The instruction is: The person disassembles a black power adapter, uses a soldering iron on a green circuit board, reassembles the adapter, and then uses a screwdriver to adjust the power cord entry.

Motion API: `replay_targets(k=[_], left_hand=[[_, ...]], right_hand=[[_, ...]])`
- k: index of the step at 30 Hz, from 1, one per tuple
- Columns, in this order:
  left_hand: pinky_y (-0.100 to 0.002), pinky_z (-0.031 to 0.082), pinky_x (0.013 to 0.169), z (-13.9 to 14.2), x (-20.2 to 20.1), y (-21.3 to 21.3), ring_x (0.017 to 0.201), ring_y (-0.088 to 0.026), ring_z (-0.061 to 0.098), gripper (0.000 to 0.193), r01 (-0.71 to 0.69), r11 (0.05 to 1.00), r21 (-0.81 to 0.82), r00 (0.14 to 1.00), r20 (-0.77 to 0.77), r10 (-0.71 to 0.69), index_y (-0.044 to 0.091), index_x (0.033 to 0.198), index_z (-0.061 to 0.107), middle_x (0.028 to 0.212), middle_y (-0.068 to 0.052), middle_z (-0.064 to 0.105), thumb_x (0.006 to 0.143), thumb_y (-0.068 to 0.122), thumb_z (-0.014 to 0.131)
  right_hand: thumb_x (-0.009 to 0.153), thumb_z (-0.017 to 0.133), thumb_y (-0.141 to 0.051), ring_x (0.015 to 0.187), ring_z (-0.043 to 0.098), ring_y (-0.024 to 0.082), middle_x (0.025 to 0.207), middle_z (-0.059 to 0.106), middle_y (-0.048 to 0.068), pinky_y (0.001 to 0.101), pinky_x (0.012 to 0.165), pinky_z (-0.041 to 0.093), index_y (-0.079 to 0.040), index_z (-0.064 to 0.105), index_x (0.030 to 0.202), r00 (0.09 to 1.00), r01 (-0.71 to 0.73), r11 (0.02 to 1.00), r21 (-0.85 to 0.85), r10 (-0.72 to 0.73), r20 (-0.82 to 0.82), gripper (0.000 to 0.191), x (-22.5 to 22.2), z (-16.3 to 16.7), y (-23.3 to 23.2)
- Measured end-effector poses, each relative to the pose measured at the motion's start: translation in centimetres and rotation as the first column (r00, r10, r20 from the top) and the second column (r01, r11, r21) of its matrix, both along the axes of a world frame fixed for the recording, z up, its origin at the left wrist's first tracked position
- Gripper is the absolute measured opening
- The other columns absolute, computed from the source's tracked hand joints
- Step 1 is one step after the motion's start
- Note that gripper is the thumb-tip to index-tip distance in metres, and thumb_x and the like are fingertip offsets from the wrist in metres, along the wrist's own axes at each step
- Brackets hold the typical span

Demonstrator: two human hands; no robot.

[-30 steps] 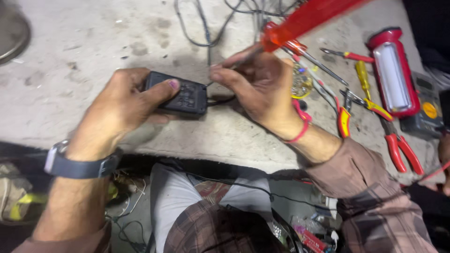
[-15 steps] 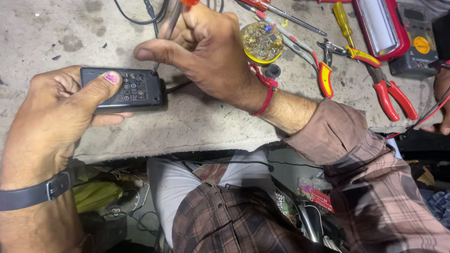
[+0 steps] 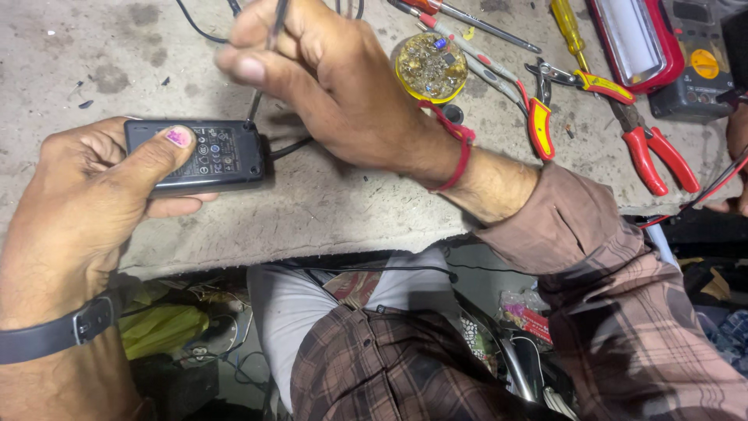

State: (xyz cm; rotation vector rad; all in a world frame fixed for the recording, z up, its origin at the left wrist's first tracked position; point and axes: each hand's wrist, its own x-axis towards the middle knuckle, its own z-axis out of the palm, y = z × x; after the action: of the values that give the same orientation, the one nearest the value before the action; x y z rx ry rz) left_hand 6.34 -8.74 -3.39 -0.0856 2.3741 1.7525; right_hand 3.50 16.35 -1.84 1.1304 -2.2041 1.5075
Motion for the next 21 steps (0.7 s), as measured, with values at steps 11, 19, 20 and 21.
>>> replay_targets(k=[11,19,20,21], left_hand=[[-0.026,0.063,0.066,0.36,0.23,0.35,0.073,-0.019,0.074,0.027,0.012,0.999,0.039,1.0,-0.001,-0.012,-0.008,0.109,0.069,0.091,-0.016,0.076,0.101,0.018,0.066],[-0.027,0.062,0.058,0.17,-0.47,-0.42,0.069,-0.022,0.076,0.027,0.062,0.998,0.017,0.998,-0.017,-0.062,-0.006,0.103,0.071,0.085,-0.016,0.077,0.098,0.02,0.067],[-0.027,0.064,0.059,0.26,-0.56,-0.5,0.07,-0.021,0.077,0.027,0.055,0.998,0.032,0.998,-0.016,-0.055,-0.006,0.102,0.071,0.086,-0.015,0.077,0.098,0.021,0.067],[-0.026,0.066,0.06,0.3,-0.6,-0.38,0.072,-0.02,0.077,0.027,0.056,0.997,0.053,0.998,-0.014,-0.055,-0.006,0.101,0.071,0.087,-0.015,0.077,0.097,0.021,0.067]], right_hand=[[0.108,0.072,-0.004,0.084,0.076,0.013,0.097,0.076,0.011,0.0238,0.074,0.063,0.003,0.062,0.109,1.0,0.011,0.999,-0.03,-0.011,-0.015,0.012,-0.04,-0.4,-0.05],[0.11,0.072,-0.004,0.084,0.075,0.012,0.097,0.076,0.01,0.0223,0.074,0.063,0.002,0.061,0.11,1.0,-0.012,0.997,-0.071,0.012,0.005,0.012,-0.09,-0.83,-0.33],[0.11,0.072,-0.004,0.084,0.075,0.012,0.097,0.076,0.01,0.0221,0.073,0.063,0.002,0.061,0.11,1.0,-0.012,0.996,-0.083,0.013,0.006,0.012,-0.09,-0.9,-0.35],[0.111,0.071,-0.004,0.084,0.075,0.011,0.097,0.076,0.01,0.022,0.073,0.063,0.002,0.061,0.111,1.0,-0.018,0.995,-0.101,0.019,0.008,0.012,-0.06,-0.98,-0.41]])
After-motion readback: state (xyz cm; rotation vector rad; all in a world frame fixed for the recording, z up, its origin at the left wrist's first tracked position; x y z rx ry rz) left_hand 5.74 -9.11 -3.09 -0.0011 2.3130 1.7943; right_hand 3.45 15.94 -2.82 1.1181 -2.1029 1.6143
